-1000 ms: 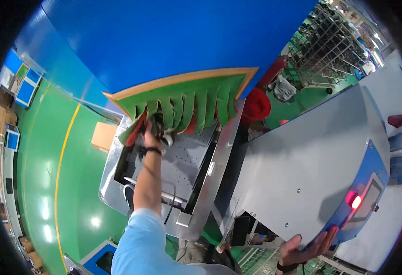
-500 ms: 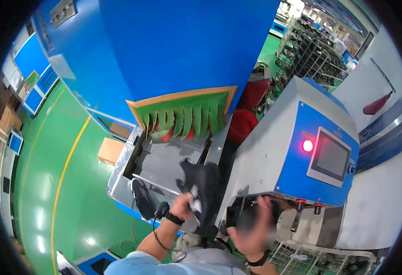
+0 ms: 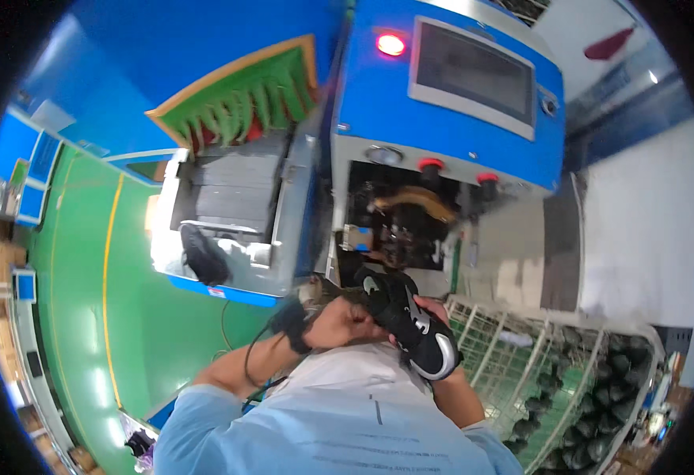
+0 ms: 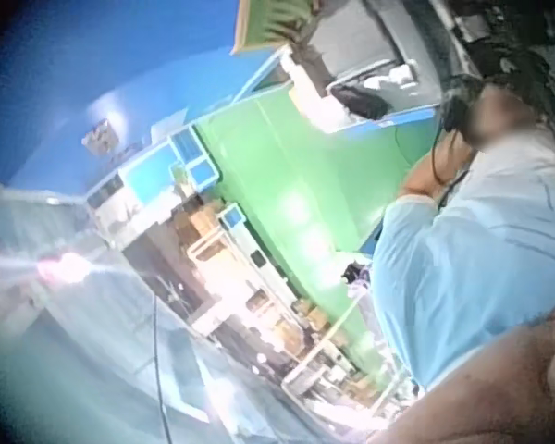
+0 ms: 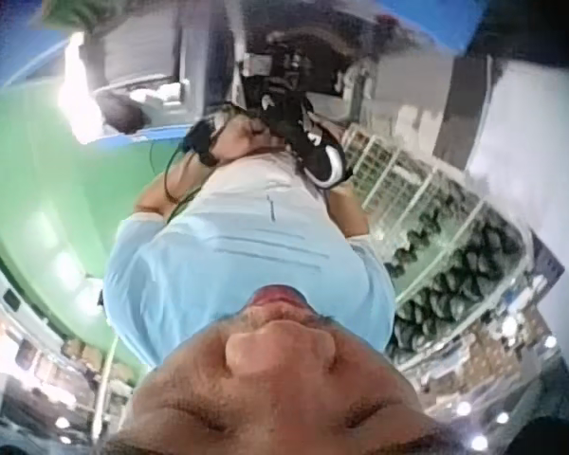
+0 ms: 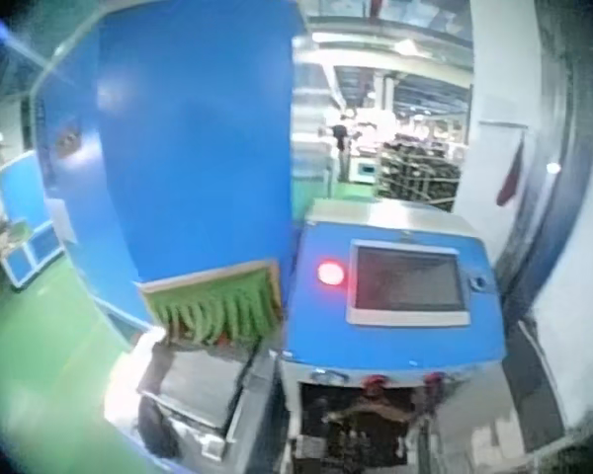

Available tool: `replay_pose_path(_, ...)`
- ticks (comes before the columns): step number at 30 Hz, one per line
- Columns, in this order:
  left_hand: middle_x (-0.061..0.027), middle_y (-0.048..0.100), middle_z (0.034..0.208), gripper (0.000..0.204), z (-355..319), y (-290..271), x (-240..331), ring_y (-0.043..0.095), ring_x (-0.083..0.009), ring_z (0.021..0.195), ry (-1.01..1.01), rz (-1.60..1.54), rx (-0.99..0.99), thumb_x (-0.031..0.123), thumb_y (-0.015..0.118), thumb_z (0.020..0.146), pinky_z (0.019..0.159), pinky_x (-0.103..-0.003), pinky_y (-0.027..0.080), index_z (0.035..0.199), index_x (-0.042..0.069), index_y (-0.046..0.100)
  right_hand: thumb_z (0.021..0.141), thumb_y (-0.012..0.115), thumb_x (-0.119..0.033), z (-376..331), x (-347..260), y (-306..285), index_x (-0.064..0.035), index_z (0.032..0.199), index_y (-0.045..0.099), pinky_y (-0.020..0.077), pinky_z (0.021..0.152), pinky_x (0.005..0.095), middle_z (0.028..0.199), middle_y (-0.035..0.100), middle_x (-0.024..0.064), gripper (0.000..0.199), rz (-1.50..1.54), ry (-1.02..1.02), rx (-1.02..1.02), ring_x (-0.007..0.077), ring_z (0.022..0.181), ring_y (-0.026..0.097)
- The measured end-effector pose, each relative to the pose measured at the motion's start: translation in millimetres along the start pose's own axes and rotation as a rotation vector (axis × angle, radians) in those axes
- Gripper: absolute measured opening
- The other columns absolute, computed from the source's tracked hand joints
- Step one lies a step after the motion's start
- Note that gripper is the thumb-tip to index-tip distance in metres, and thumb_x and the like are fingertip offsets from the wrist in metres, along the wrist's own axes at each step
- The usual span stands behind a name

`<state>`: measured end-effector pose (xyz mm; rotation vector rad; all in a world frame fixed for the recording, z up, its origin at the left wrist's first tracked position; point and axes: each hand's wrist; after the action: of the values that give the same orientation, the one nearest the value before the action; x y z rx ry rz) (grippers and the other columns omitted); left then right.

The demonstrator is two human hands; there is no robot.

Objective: The person repeatedly picks up black shoes from a wire rack, places them into a blue machine, and removes them after a short cycle. The shoes are then placed on a nearby metal table. This sequence is repeated multiple times with different shoes.

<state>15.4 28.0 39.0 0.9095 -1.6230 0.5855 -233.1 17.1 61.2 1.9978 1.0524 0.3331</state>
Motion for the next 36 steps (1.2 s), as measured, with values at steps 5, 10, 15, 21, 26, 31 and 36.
replay_pose_path(5, -0.0076, 0.06, 0.068, 0.025, -9.8, 20.3, 38.6, 0.058, -0.012, 0.066, 0.023, 0.172, 0.054, 0.024, 0.075, 0.098, 0.063, -0.033, 0.047, 0.089, 0.001, 0.072, 0.089, 0.073, -0.004, -9.9, -24.9, -79.0, -0.0025, 0.143, 0.059, 0.0559, 0.078, 0.0285, 0.107, 0.07, 0.0024, 0.056, -0.406, -0.534, 0.286, 0.0142, 0.089, 0.068)
replay_pose_path(10, -0.0056, 0.072, 0.075, 0.025, 8.9, 13.7, 10.9, 0.062, -0.0123, 0.069, -0.375, 0.061, 0.228, 0.025, 0.074, 0.096, 0.063, -0.033, 0.049, 0.1, 0.0, 0.079, 0.087, 0.078, -0.007, 4.6, -60.3, -33.0, -0.0039, 0.164, 0.04, 0.0558, 0.086, 0.0289, 0.12, 0.07, 0.006, 0.087, -1.001, -0.782, 0.408, 0.0153, 0.096, 0.067)
replay_pose_path(15, -0.0015, 0.068, 0.075, 0.022, 43.0, 7.4, -70.8, 0.06, -0.0109, 0.065, -0.318, -0.29, 0.485, 0.021, 0.07, 0.098, 0.06, -0.03, 0.047, 0.092, 0.0, 0.075, 0.077, 0.087, -0.024, 59.8, -74.9, -12.1, -0.0178, 0.166, 0.039, 0.0589, 0.088, 0.0427, 0.124, 0.071, 0.0255, 0.101, -1.638, -1.054, 0.563, 0.0357, 0.102, 0.075)
replay_pose_path(21, -0.0036, 0.068, 0.074, 0.015, 73.6, -9.5, -121.8, 0.059, -0.0112, 0.063, -0.367, -0.583, 0.554, 0.014, 0.071, 0.098, 0.058, -0.028, 0.046, 0.092, 0.0, 0.074, 0.084, 0.079, -0.037, 107.3, -51.1, 22.3, -0.0352, 0.171, 0.02, 0.0576, 0.084, 0.0573, 0.125, 0.058, 0.0321, 0.105, -2.098, -0.597, 1.022, 0.0552, 0.1, 0.067)
replay_pose_path(26, -0.004, 0.071, 0.082, 0.016, 74.6, -30.1, -115.0, 0.063, -0.0132, 0.067, -0.391, -0.626, 0.529, 0.017, 0.069, 0.103, 0.06, -0.029, 0.05, 0.106, 0.002, 0.075, 0.095, 0.071, -0.039, 129.1, -64.4, 6.7, -0.0237, 0.17, 0.024, 0.0601, 0.075, 0.0567, 0.134, 0.052, 0.0421, 0.09, -2.228, -0.77, 1.061, 0.0558, 0.095, 0.069)
replay_pose_path(31, -0.0041, 0.071, 0.085, 0.024, 61.9, -50.5, -101.7, 0.064, -0.0124, 0.072, -0.35, -0.463, 0.425, 0.019, 0.063, 0.103, 0.066, -0.03, 0.052, 0.104, -0.001, 0.074, 0.096, 0.07, -0.038, 135.6, -55.5, 6.0, -0.0227, 0.17, 0.024, 0.0603, 0.074, 0.0542, 0.135, 0.05, 0.0386, 0.088, -2.241, -0.873, 1.071, 0.053, 0.094, 0.07)
replay_pose_path(36, -0.0068, 0.072, 0.084, 0.03, 57.0, -57.7, -75.7, 0.067, -0.0132, 0.077, -0.329, -0.29, 0.396, 0.025, 0.063, 0.101, 0.07, -0.03, 0.054, 0.102, -0.003, 0.075, 0.095, 0.072, -0.036, 131.8, -45.0, 11.2, -0.0242, 0.17, 0.025, 0.057, 0.079, 0.0568, 0.124, 0.054, 0.0305, 0.089, -2.103, -0.915, 1.126, 0.0536, 0.093, 0.066)
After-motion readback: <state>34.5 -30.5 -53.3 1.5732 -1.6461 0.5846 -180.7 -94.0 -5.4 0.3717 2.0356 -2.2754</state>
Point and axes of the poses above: each hand's wrist, its own z-axis towards the middle knuckle, its own y-axis out of the palm, x = y × z
